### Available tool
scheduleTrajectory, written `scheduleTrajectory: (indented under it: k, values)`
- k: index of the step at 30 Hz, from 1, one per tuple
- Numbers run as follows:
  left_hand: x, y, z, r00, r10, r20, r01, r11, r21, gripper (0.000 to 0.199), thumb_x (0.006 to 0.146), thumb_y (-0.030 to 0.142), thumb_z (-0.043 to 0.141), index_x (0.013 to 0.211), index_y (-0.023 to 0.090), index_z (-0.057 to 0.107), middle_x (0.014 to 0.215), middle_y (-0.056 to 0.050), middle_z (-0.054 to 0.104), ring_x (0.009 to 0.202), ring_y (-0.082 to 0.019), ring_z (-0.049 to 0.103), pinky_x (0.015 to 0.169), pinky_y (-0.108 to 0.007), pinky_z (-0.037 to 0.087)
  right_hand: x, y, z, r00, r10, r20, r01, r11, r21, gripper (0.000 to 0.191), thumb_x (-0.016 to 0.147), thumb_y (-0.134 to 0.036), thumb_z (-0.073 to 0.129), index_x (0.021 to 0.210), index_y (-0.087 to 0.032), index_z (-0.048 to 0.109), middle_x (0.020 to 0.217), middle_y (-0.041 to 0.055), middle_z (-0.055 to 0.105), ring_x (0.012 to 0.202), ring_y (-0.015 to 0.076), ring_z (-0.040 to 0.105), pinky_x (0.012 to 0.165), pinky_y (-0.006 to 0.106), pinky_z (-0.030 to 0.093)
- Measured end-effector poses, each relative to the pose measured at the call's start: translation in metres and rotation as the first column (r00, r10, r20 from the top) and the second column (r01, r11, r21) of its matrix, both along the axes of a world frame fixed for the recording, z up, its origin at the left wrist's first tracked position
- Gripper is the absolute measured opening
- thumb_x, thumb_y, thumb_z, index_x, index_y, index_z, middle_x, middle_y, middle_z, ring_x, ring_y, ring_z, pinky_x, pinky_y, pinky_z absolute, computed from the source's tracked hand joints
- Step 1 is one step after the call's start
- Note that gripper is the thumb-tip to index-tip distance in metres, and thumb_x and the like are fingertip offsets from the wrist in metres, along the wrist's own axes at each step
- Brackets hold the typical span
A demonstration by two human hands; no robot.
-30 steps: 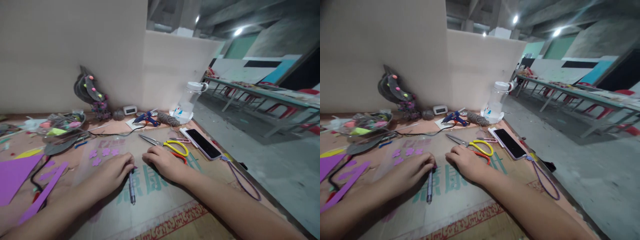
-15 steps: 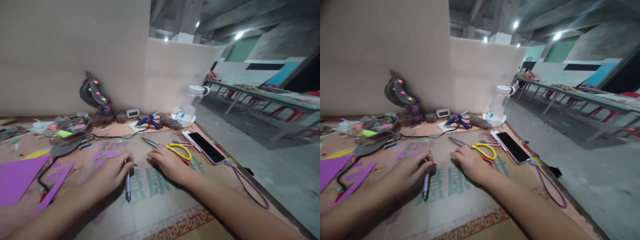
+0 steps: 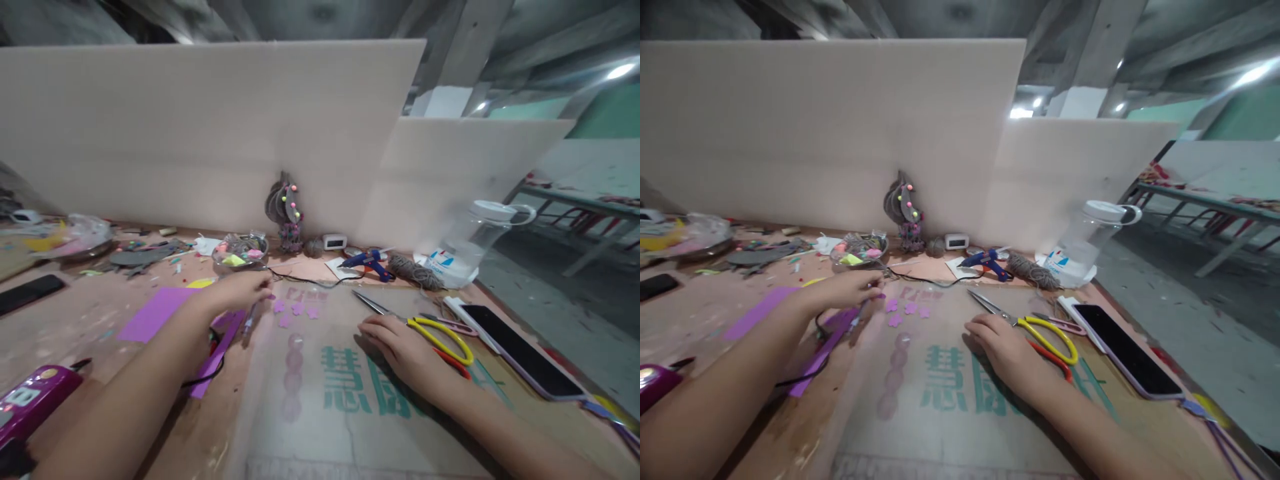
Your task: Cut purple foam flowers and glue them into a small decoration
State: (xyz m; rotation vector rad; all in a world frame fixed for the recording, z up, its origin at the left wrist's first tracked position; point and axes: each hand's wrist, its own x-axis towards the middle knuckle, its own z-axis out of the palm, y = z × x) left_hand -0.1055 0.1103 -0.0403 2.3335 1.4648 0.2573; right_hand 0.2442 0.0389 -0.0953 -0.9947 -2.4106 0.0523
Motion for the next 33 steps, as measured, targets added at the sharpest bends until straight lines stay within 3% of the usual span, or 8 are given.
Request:
scheduleTrajectory:
  k: [4,8,12,16,21,26,29,33]
  values:
    - [-0.019,0.007,-0.008,0.998,0.052,-0.025,-0.052,0.999,-0.009,0.012,0.078,0.03,0.053,0.076,0.02,0.059,0.071,-0.001,0.064,0.066,-0.019,0.058,0.057,-0.025,0.038,-0.053,-0.004,0.015,0.985,0.169,0.021,-0.169,0.986,0.0,0.022,0.094,-0.017,0.049,0.113,-0.018,0.061,0.107,0.0116,0.065,0.099,0.0203,0.061,0.083,0.032,0.053]
    - [-0.013,0.003,0.002,0.994,0.107,-0.032,-0.105,0.993,0.054,0.014,0.08,0.031,0.05,0.078,0.019,0.058,0.072,-0.002,0.063,0.068,-0.019,0.058,0.058,-0.026,0.038,-0.128,-0.001,0.024,0.916,0.353,0.189,-0.361,0.932,0.01,0.02,0.094,-0.015,0.048,0.108,-0.013,0.062,0.099,0.0104,0.065,0.087,0.0191,0.059,0.076,0.029,0.051]
    - [-0.008,-0.003,0.02,0.991,0.128,-0.038,-0.123,0.985,0.123,0.017,0.082,0.03,0.045,0.08,0.019,0.058,0.075,-0.004,0.064,0.07,-0.02,0.058,0.061,-0.027,0.037,-0.184,0.015,0.014,0.869,0.389,0.305,-0.424,0.904,0.056,0.016,0.093,-0.014,0.051,0.104,-0.012,0.063,0.094,0.0084,0.066,0.085,0.0181,0.058,0.078,0.028,0.048]
    - [-0.006,-0.005,0.026,0.991,0.121,-0.05,-0.112,0.982,0.154,0.017,0.081,0.03,0.045,0.08,0.019,0.058,0.076,-0.004,0.065,0.068,-0.02,0.058,0.063,-0.028,0.038,-0.201,0.026,0.011,0.869,0.342,0.357,-0.405,0.907,0.117,0.013,0.094,-0.013,0.051,0.096,-0.011,0.063,0.096,0.0107,0.066,0.092,0.022,0.057,0.087,0.035,0.045]
    - [0.001,-0.002,0.018,0.998,0.055,-0.003,-0.054,0.978,0.204,0.025,0.083,0.039,0.045,0.079,0.02,0.06,0.076,-0.005,0.067,0.069,-0.022,0.061,0.063,-0.029,0.041,-0.161,0.013,0.027,0.878,0.31,0.364,-0.4,0.894,0.203,0.016,0.095,-0.017,0.049,0.101,-0.013,0.062,0.1,0.0103,0.065,0.098,0.0225,0.054,0.086,0.033,0.044]
    - [0.022,-0.011,0.023,0.992,0.023,0.121,-0.042,0.986,0.16,0.029,0.08,0.046,0.051,0.083,0.021,0.067,0.081,-0.003,0.071,0.076,-0.023,0.062,0.07,-0.03,0.043,-0.084,0.003,0.041,0.909,0.183,0.375,-0.249,0.959,0.137,0.017,0.094,-0.02,0.048,0.098,-0.014,0.063,0.09,0.0089,0.067,0.085,0.0198,0.058,0.08,0.033,0.045]
    - [0.034,-0.023,0.03,0.981,0.028,0.192,-0.038,0.998,0.049,0.034,0.079,0.049,0.052,0.088,0.022,0.07,0.09,-0.004,0.073,0.084,-0.024,0.064,0.075,-0.03,0.046,-0.03,0.011,0.055,0.901,-0.106,0.42,0.118,0.993,-0.004,0.017,0.091,-0.025,0.054,0.101,-0.017,0.066,0.093,0.0089,0.07,0.087,0.0192,0.063,0.078,0.029,0.045]
    - [0.045,-0.033,0.031,0.975,0.051,0.215,-0.053,0.999,0.003,0.038,0.078,0.05,0.053,0.097,0.023,0.072,0.104,-0.006,0.073,0.096,-0.027,0.064,0.084,-0.035,0.045,0.046,0.033,0.072,0.758,-0.458,0.466,0.522,0.853,-0.01,0.019,0.088,-0.022,0.056,0.1,-0.016,0.069,0.094,0.0129,0.073,0.088,0.0234,0.067,0.076,0.029,0.044]
